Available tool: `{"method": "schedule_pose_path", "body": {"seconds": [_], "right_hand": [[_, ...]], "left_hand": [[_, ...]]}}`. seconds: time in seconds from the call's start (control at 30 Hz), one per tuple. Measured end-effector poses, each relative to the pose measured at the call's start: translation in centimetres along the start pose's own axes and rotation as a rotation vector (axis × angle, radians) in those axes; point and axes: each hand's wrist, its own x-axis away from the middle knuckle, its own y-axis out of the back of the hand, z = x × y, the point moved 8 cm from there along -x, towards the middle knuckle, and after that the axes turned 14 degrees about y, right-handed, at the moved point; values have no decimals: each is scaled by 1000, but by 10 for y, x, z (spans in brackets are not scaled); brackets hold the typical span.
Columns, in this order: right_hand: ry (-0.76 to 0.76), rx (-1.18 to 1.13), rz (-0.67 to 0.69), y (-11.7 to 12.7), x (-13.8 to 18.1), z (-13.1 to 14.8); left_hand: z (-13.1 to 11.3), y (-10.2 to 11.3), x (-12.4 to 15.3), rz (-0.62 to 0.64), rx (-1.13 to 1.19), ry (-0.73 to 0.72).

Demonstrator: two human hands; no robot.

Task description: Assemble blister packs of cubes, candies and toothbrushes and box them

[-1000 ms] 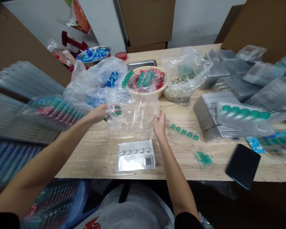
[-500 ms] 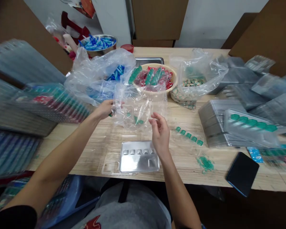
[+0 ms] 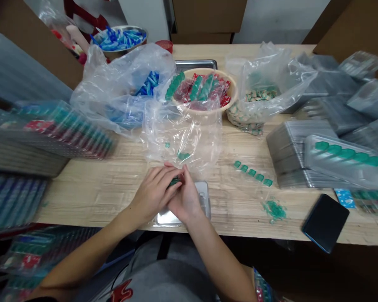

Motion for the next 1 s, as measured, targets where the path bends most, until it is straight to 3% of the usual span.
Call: {"method": "schedule_pose_path", "body": {"seconds": [0.1, 0.17, 0.33, 0.4, 0.7, 0.83, 1.0], "right_hand": [[13, -31, -128, 13, 3, 6], [19, -23, -136, 19, 6, 8], [38, 60, 53, 16, 18, 12], [53, 90, 134, 11, 24, 16], [192, 234, 238, 0, 38, 29], [188, 222, 226, -1, 40, 32], [223, 227, 222, -3, 42, 37]], "left_hand": [[4, 0, 3, -66, -164, -36], [13, 5, 3, -75, -87, 27], [42, 1, 7, 122, 453, 347], [47, -2, 11, 176, 556, 423], [32, -9, 33, 370, 702, 417], [28, 5, 34, 255, 741, 366], [21, 32, 33, 24, 524, 269]]}}
